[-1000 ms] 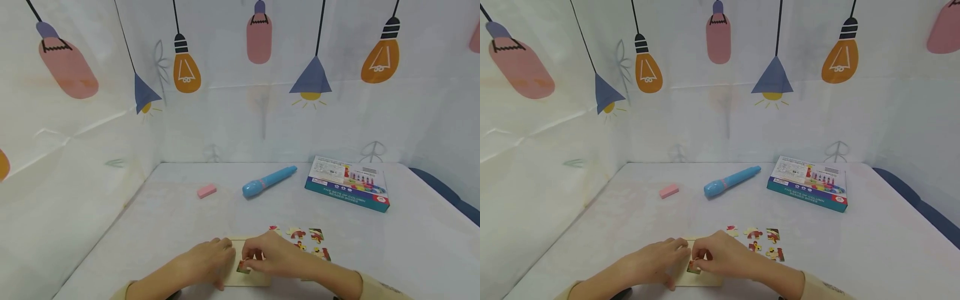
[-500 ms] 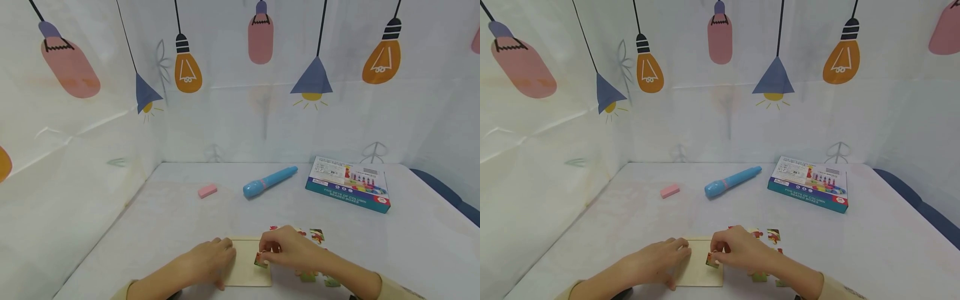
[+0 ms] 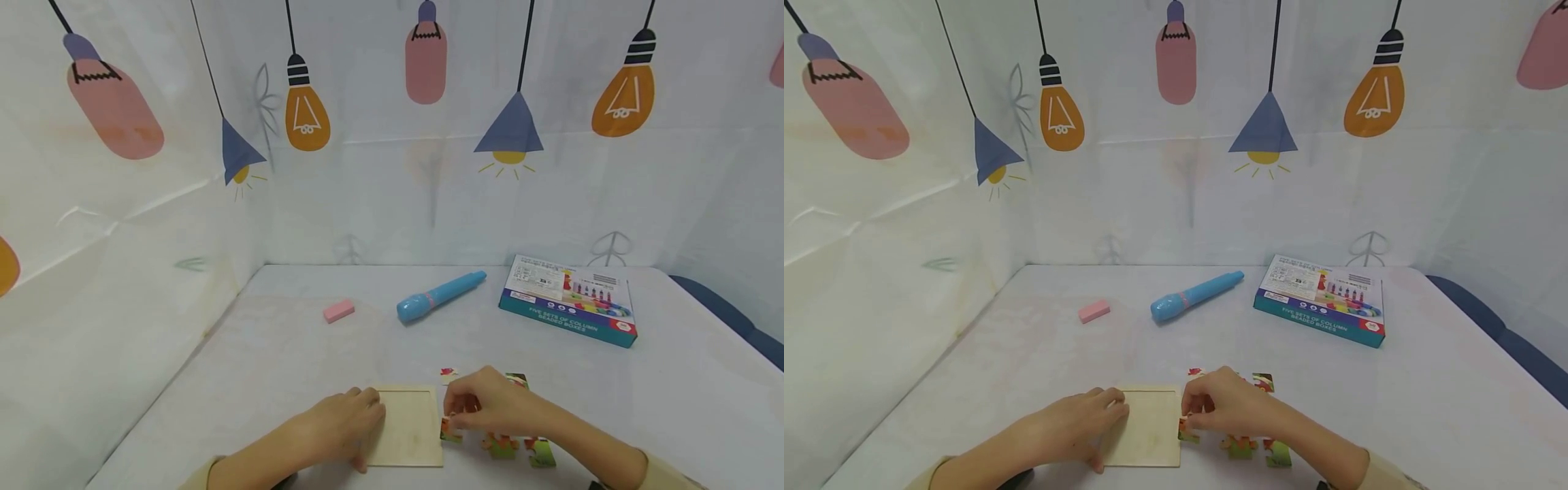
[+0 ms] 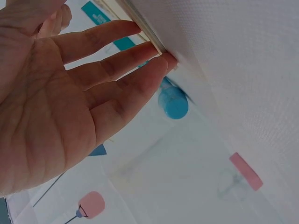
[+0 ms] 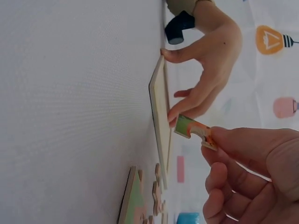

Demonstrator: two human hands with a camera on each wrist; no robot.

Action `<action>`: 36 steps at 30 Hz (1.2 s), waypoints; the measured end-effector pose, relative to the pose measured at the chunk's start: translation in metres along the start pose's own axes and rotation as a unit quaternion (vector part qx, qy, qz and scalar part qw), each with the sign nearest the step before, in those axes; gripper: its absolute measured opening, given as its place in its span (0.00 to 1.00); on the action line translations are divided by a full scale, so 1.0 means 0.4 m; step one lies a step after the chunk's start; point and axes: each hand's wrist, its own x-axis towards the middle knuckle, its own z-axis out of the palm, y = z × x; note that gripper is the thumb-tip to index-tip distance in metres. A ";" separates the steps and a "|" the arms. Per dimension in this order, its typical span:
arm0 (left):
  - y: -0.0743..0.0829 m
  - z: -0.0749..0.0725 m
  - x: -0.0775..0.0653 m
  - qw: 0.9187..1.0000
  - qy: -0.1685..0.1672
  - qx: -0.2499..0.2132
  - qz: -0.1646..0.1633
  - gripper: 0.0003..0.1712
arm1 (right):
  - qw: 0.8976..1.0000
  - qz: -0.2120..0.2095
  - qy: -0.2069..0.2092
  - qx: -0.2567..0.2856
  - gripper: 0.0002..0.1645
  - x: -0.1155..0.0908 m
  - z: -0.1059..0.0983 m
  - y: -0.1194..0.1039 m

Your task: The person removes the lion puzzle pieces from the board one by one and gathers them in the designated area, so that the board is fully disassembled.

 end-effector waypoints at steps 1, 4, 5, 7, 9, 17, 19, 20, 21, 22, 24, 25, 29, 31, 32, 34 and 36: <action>0.000 0.000 0.000 1.000 -0.001 0.000 0.000 0.37 | 1.000 0.000 -0.006 0.000 0.04 -0.003 -0.001 0.003; 0.001 0.000 0.000 1.000 0.002 0.001 0.001 0.36 | 1.000 -0.006 -0.023 0.000 0.02 -0.009 -0.004 0.012; 0.001 0.000 0.000 1.000 0.004 0.002 0.002 0.36 | 1.000 -0.009 -0.026 0.001 0.02 -0.012 -0.005 0.015; 0.001 0.001 0.000 1.000 0.008 0.005 0.004 0.36 | 0.999 -0.015 -0.032 0.002 0.02 -0.015 -0.007 0.022; 0.001 0.002 0.000 1.000 0.013 0.011 0.005 0.36 | 0.999 -0.019 -0.040 0.004 0.03 -0.018 -0.010 0.028; 0.004 -0.003 0.003 1.000 0.012 0.019 -0.001 0.37 | 0.998 -0.015 -0.063 0.023 0.04 -0.018 -0.019 0.046; 0.004 -0.004 0.005 1.000 0.007 0.016 -0.004 0.37 | 0.998 -0.013 -0.062 0.023 0.04 -0.017 -0.016 0.049; 0.005 -0.005 0.005 1.000 0.005 0.015 -0.005 0.37 | 0.998 -0.012 -0.061 0.021 0.04 -0.016 -0.015 0.050; 0.005 -0.005 0.005 1.000 0.003 0.013 -0.007 0.37 | 0.998 -0.010 -0.060 0.018 0.05 -0.015 -0.013 0.051; 0.005 -0.005 0.006 1.000 0.002 0.011 -0.008 0.37 | 0.998 -0.008 -0.058 0.017 0.05 -0.014 -0.011 0.052; 0.005 -0.004 0.006 1.000 0.003 0.009 -0.007 0.37 | 0.998 -0.009 -0.055 0.011 0.05 -0.014 -0.007 0.054; 0.005 -0.003 0.006 1.000 0.005 0.008 -0.006 0.36 | 0.999 -0.011 -0.052 0.007 0.06 -0.014 -0.004 0.056; 0.005 0.001 0.005 1.000 0.008 0.009 -0.005 0.36 | 0.999 -0.022 -0.043 -0.013 0.06 -0.014 0.004 0.058; 0.006 0.001 0.004 1.000 0.007 0.010 -0.005 0.36 | 0.999 -0.018 -0.038 -0.023 0.06 -0.014 0.006 0.055; 0.006 0.001 0.004 1.000 0.006 0.009 -0.005 0.36 | 0.999 -0.014 -0.039 -0.026 0.06 -0.015 0.006 0.052; 0.006 0.002 0.005 1.000 0.005 0.009 -0.005 0.36 | 0.999 -0.001 -0.041 -0.030 0.06 -0.015 0.005 0.048; 0.005 0.002 0.004 1.000 0.004 0.010 -0.004 0.36 | 0.998 0.010 -0.044 -0.035 0.06 -0.016 0.005 0.045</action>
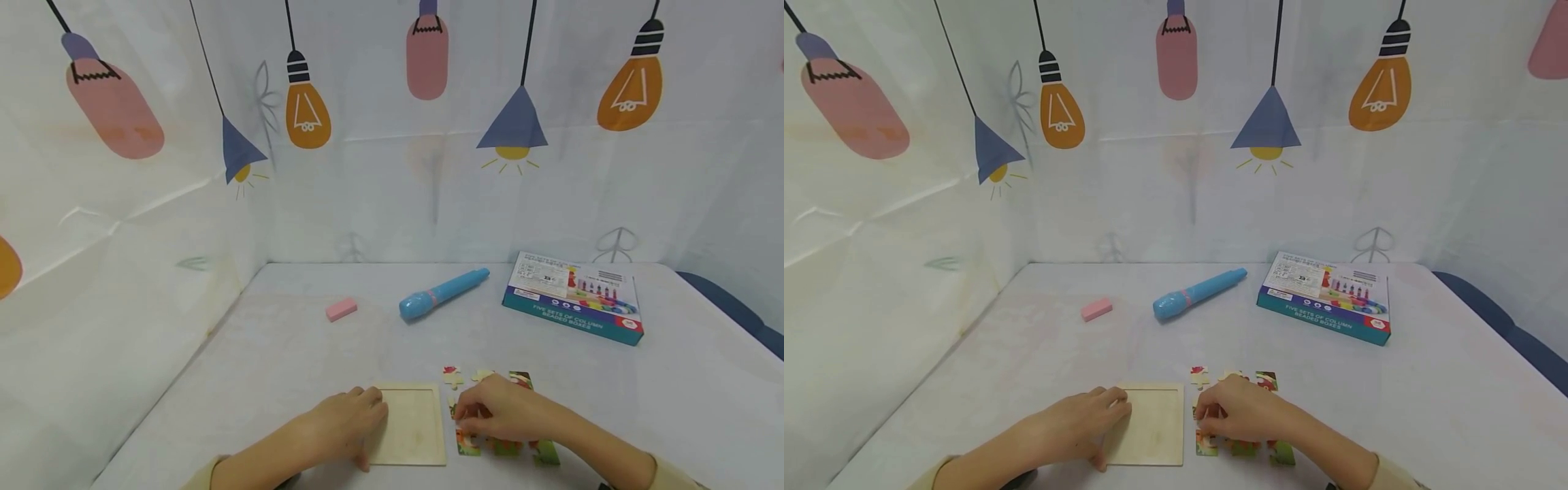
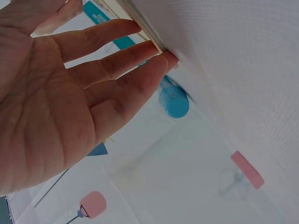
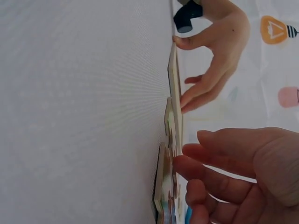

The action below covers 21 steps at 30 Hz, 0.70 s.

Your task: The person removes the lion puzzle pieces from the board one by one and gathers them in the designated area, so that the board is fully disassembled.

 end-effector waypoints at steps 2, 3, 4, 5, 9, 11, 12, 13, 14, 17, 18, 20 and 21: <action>0.000 0.000 0.000 1.000 0.001 0.003 0.002 0.36 | 1.000 0.005 -0.002 -0.004 0.06 -0.002 0.000 -0.002; 0.000 0.001 0.000 1.000 0.002 0.004 0.003 0.36 | 1.000 0.005 -0.002 -0.007 0.06 -0.003 0.000 -0.002; 0.000 0.001 0.000 1.000 0.003 0.007 0.004 0.37 | 1.000 0.003 -0.002 -0.009 0.06 -0.004 0.001 -0.002; 0.001 0.000 0.001 1.000 0.004 0.009 0.004 0.37 | 1.000 0.000 -0.001 -0.012 0.06 -0.005 0.001 -0.002; 0.002 -0.001 0.002 1.000 0.005 0.013 0.004 0.37 | 1.000 -0.006 0.001 -0.023 0.07 -0.007 0.001 -0.001; 0.002 -0.002 0.004 1.000 0.003 0.012 0.005 0.37 | 1.000 -0.003 0.001 -0.027 0.07 -0.008 0.002 -0.002; 0.001 -0.002 0.004 1.000 0.000 0.011 0.006 0.37 | 1.000 0.000 0.001 -0.029 0.07 -0.008 0.002 -0.002; -0.001 -0.003 0.004 1.000 -0.003 0.007 0.005 0.37 | 1.000 0.002 0.001 -0.031 0.06 -0.008 0.002 -0.002; -0.002 -0.004 0.004 1.000 -0.008 0.002 0.004 0.37 | 0.999 0.003 0.001 -0.032 0.06 -0.008 0.002 -0.003; -0.006 -0.009 0.003 1.000 -0.024 -0.014 -0.004 0.37 | 0.999 0.002 0.003 -0.039 0.06 -0.006 0.002 -0.005; -0.006 -0.011 0.003 0.999 -0.030 -0.020 -0.008 0.37 | 0.999 0.000 0.005 -0.041 0.06 -0.006 0.003 -0.006; -0.005 -0.014 0.000 0.999 -0.035 -0.031 -0.017 0.37 | 0.999 -0.005 0.007 -0.042 0.06 -0.005 0.003 -0.007; -0.004 -0.015 -0.003 0.999 -0.034 -0.036 -0.020 0.36 | 0.999 -0.002 0.009 -0.041 0.06 -0.005 0.002 -0.007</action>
